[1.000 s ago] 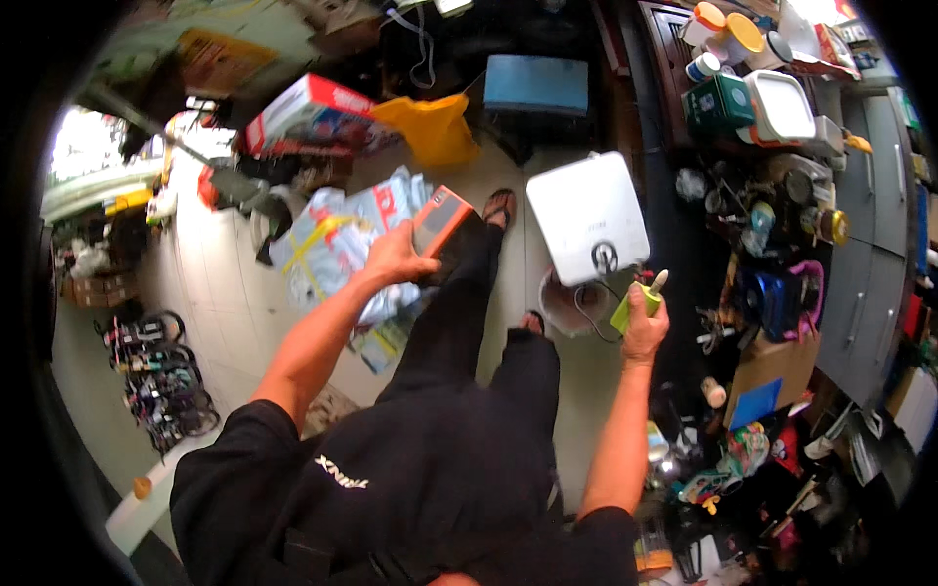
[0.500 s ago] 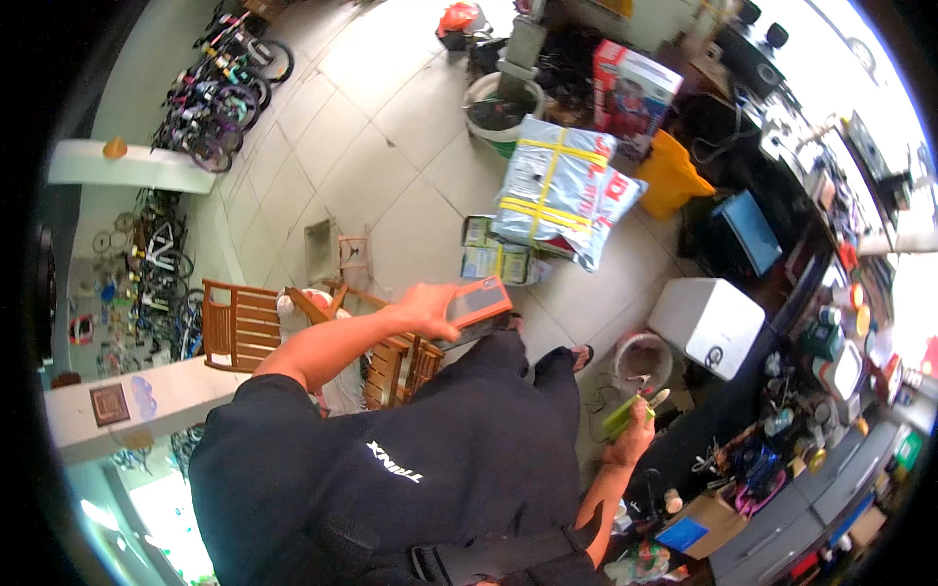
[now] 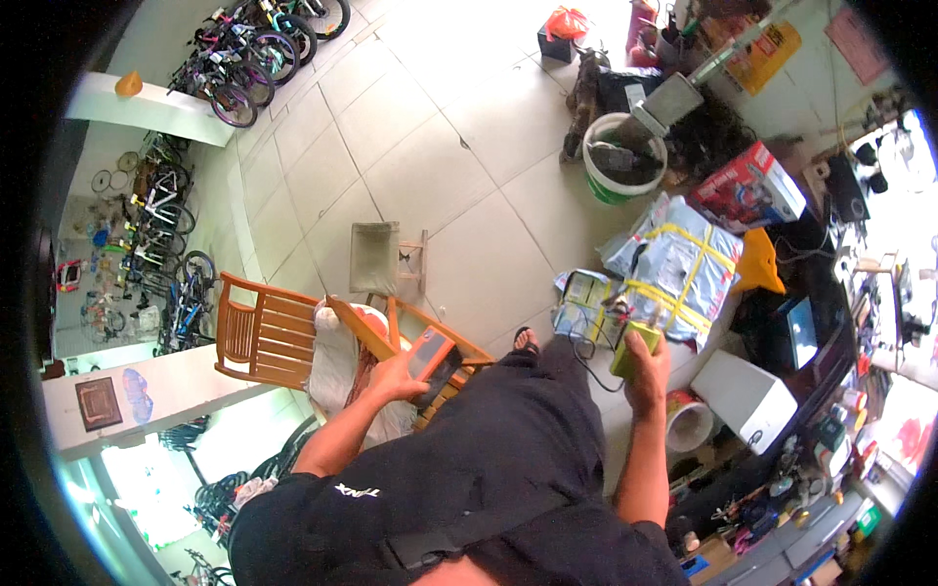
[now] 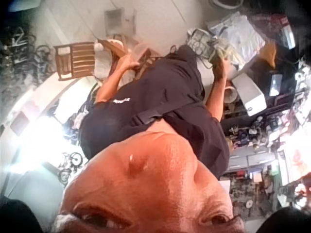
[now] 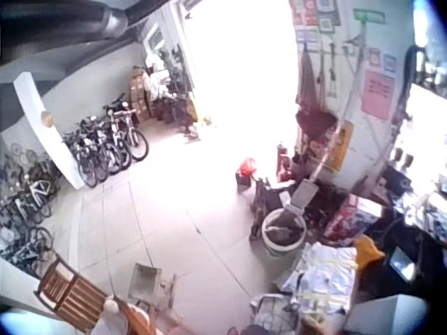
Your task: The person works on the electrical components of a bicycle, using a screwdriver to adjust parts near the handlebar and a green multimeter to test connections. They move between the shop interior and the sidewalk, handling wires and a power bank while another person assists nearby.
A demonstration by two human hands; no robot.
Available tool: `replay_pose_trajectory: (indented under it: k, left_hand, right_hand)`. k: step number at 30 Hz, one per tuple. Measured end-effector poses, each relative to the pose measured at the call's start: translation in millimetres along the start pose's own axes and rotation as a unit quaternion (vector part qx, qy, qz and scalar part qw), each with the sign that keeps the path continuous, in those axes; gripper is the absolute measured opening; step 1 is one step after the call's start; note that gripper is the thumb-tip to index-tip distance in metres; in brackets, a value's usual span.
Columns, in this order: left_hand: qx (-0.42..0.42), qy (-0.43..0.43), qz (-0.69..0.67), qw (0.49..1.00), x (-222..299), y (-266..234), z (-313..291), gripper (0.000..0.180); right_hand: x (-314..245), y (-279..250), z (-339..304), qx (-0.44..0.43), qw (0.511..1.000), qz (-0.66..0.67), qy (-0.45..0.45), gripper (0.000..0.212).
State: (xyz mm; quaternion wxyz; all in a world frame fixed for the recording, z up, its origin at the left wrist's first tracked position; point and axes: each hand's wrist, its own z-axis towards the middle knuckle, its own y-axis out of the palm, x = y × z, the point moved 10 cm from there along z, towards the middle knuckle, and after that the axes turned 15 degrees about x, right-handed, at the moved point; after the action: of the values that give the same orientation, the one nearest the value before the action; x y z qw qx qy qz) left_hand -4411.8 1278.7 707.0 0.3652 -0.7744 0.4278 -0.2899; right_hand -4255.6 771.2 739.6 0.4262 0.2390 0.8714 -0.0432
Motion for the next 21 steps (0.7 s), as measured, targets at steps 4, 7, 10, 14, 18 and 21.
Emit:
replay_pose_trajectory:
  k: [4,7,10,14,18,21]
  left_hand:
    - [0.035,-0.027,-0.018,0.999,-16,-52,47,0.094]
    - [0.011,-0.082,-0.084,0.993,-64,-39,62,0.089]
    - [0.004,-0.135,-0.130,0.982,-93,-55,90,0.088]
    - [0.011,-0.220,-0.145,0.965,-140,-119,126,0.087]
    - [0.024,-0.287,-0.162,0.944,-175,-184,182,0.086]
    - [0.030,-0.317,-0.178,0.931,-179,-210,235,0.085]
  right_hand:
    - [-42,101,46,0.004,0.998,-0.037,-0.048,0.041]
    - [-62,187,83,0.000,0.989,-0.130,-0.074,0.038]
    - [-87,274,129,-0.034,0.989,-0.098,-0.101,0.038]
    - [-136,404,187,-0.086,0.986,-0.066,-0.130,0.037]
    - [-181,510,236,-0.117,0.973,-0.118,-0.158,0.038]
    - [-196,585,291,-0.140,0.976,-0.104,-0.132,0.038]
